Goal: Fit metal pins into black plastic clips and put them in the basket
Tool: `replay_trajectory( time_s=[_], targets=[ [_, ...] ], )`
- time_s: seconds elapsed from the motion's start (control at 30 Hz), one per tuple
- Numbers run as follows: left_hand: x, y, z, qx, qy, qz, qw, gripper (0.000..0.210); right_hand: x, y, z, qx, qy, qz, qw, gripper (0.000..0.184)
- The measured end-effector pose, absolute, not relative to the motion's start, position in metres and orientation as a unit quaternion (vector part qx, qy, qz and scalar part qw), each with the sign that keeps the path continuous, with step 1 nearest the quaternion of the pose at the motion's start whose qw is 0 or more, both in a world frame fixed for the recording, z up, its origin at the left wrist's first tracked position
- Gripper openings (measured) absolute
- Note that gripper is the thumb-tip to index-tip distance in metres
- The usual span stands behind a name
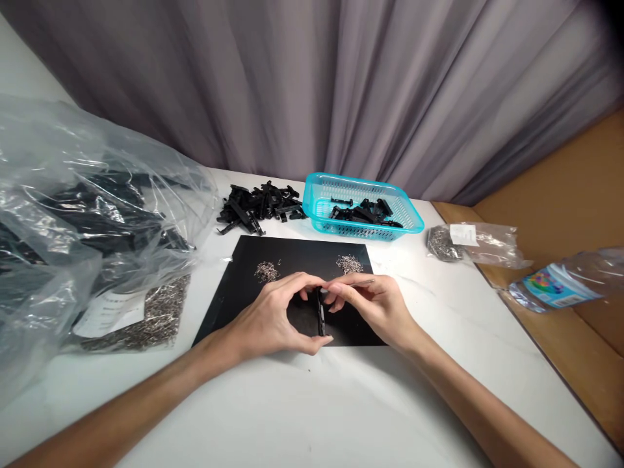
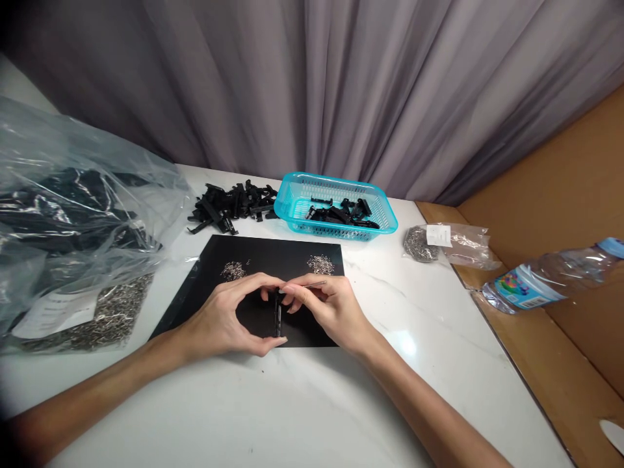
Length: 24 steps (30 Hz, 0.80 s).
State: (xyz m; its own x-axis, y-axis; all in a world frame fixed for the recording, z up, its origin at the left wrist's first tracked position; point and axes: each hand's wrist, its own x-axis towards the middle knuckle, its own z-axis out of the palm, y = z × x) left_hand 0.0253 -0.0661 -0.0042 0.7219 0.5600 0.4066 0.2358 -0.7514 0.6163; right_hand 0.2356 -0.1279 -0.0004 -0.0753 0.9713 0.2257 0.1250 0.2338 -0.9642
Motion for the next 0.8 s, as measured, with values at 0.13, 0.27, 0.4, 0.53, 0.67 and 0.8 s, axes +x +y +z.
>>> replay_trajectory(
  time_s=[0.13, 0.27, 0.4, 0.53, 0.67, 0.8],
  targets=[
    [0.024, -0.062, 0.0, 0.89, 0.228, 0.293, 0.266, 0.062, 0.237, -0.127, 0.004, -0.463, -0.617, 0.372, 0.517, 0.026],
    [0.021, -0.051, 0.009, 0.874, 0.259, 0.318, 0.261, 0.057, 0.239, -0.127, 0.006, -0.492, -0.642, 0.201, 0.553, 0.043],
    [0.014, -0.026, 0.01, 0.787, 0.32, 0.461, 0.257, 0.054, 0.235, -0.126, -0.007, -0.496, -0.708, 0.15, 0.479, 0.035],
    [0.002, 0.003, 0.005, 0.698, 0.388, 0.547, 0.253, 0.053, 0.222, -0.122, -0.02, -0.531, -0.765, 0.125, 0.341, 0.032],
    [-0.005, 0.015, -0.002, 0.646, 0.436, 0.577, 0.247, 0.051, 0.205, -0.114, -0.021, -0.511, -0.823, 0.054, 0.242, 0.046],
    [-0.003, 0.012, -0.009, 0.661, 0.444, 0.559, 0.231, 0.051, 0.194, -0.109, -0.02, -0.479, -0.853, 0.021, 0.204, 0.046]
  ],
)
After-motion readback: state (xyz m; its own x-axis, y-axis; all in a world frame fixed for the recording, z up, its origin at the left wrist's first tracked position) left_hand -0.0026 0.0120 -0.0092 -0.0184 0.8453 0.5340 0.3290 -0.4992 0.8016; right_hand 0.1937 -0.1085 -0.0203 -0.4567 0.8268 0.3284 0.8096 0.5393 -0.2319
